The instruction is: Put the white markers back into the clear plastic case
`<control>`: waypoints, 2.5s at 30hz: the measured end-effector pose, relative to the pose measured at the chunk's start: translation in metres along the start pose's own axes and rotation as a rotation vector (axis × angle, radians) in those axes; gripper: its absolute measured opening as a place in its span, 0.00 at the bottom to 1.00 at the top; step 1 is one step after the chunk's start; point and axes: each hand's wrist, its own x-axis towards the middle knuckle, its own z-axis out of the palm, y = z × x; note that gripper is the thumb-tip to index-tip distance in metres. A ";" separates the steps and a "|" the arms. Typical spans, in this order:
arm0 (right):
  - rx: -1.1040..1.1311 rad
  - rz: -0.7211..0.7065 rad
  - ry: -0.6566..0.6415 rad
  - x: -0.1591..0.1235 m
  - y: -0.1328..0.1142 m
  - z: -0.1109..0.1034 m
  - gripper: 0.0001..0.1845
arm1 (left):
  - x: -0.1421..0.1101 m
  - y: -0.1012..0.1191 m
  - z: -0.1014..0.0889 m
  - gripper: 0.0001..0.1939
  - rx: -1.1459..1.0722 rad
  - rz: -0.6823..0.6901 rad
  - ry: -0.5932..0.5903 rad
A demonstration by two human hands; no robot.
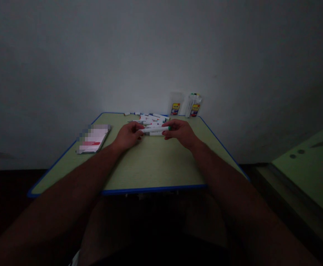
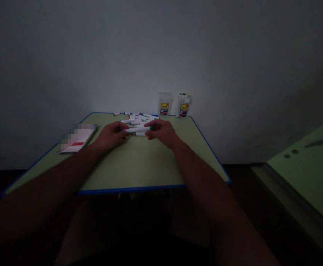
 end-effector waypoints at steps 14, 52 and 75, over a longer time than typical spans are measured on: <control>-0.019 -0.003 -0.004 0.000 0.001 -0.002 0.16 | 0.003 -0.008 -0.001 0.08 0.068 0.032 -0.019; 0.188 0.096 0.472 0.010 -0.002 -0.017 0.08 | 0.001 -0.001 -0.019 0.15 0.418 0.165 0.059; 0.175 0.041 0.784 0.024 -0.032 -0.053 0.06 | 0.005 -0.005 -0.016 0.17 0.422 0.254 0.013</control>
